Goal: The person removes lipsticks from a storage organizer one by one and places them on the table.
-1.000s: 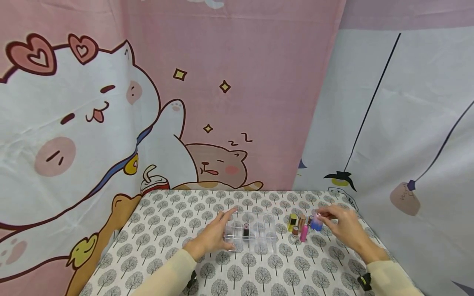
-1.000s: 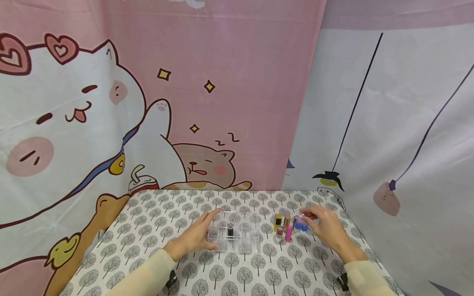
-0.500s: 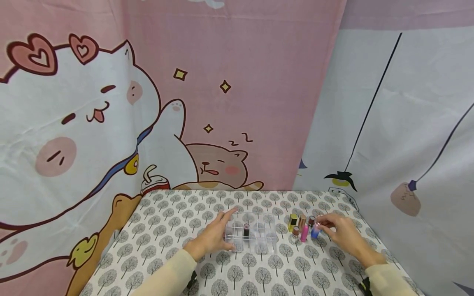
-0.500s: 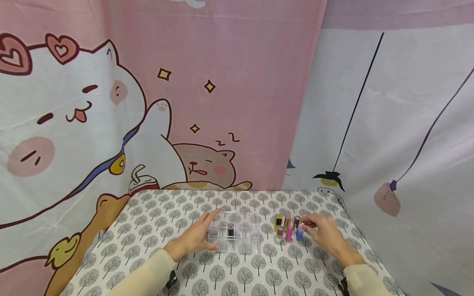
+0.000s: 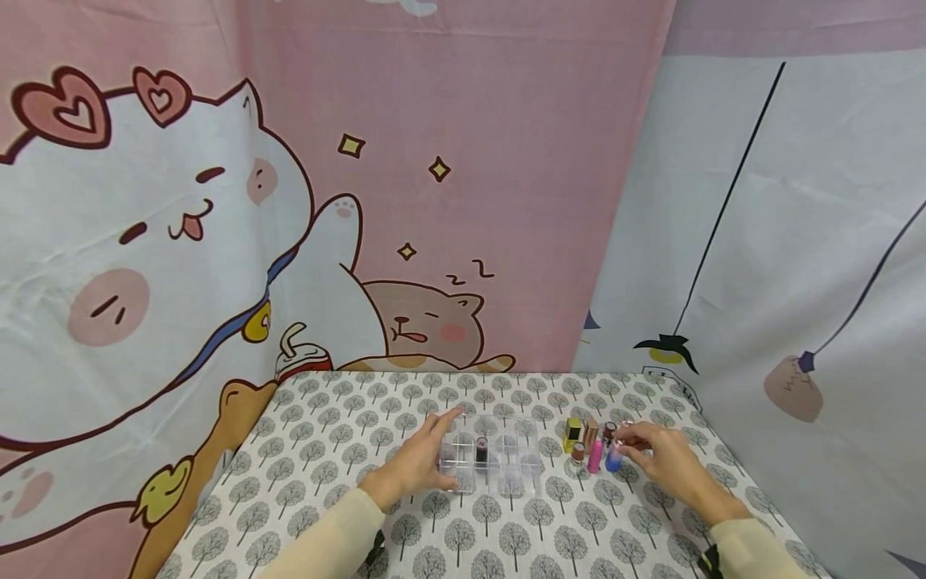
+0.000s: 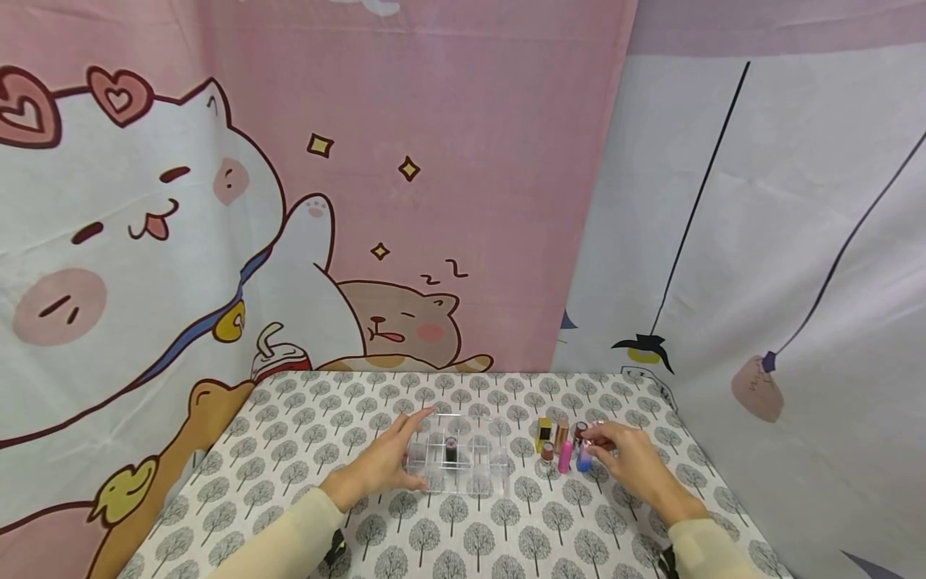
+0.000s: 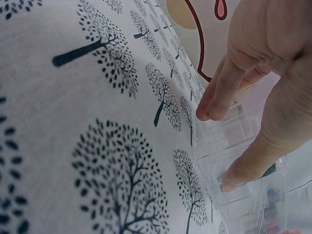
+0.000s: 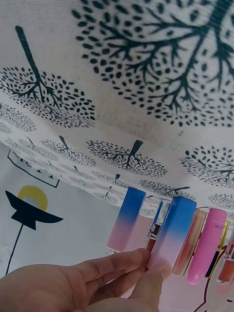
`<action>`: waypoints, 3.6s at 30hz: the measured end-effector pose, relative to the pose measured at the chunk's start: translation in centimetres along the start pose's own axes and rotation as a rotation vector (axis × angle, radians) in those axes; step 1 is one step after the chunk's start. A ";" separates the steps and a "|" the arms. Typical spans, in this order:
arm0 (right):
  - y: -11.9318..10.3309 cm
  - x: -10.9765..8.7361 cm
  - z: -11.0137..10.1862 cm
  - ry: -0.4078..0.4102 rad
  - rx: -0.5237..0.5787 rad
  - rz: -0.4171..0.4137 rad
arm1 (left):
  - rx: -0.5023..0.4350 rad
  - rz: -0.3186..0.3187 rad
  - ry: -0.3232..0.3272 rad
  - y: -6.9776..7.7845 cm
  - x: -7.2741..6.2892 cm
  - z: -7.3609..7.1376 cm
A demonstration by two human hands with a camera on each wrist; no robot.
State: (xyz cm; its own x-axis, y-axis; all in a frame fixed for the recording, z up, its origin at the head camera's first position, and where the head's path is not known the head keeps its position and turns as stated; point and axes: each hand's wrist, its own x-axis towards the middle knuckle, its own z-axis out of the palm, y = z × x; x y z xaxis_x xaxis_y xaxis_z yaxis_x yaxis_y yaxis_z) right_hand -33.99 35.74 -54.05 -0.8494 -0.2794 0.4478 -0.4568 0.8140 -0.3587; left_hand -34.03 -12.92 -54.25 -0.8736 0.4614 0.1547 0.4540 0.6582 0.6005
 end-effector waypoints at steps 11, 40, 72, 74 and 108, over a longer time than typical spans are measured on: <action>0.2 -0.1 0.0 0.030 -0.002 -0.040 | -0.017 0.099 0.019 -3.6 1.2 1.6; -4.8 1.3 -0.3 0.103 -0.038 -0.127 | -0.001 -0.015 -0.011 -0.2 0.0 0.1; -12.1 4.4 3.8 0.021 0.033 -0.262 | -0.012 -0.011 -0.010 -0.4 -0.1 0.1; -12.6 4.7 4.2 0.016 0.035 -0.273 | -0.014 -0.011 -0.013 -0.3 -0.1 0.1; -16.8 7.8 9.8 -0.192 0.147 -0.271 | 0.036 0.012 -0.007 -0.4 0.1 -0.1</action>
State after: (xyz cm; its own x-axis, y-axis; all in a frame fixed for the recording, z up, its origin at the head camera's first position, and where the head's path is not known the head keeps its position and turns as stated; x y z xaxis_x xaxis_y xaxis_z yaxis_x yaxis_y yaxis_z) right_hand -35.54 14.87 -52.49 -0.7197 -0.5770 0.3861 -0.6937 0.6192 -0.3679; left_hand -34.26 -13.19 -54.41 -0.8666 0.4740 0.1562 0.4709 0.6733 0.5700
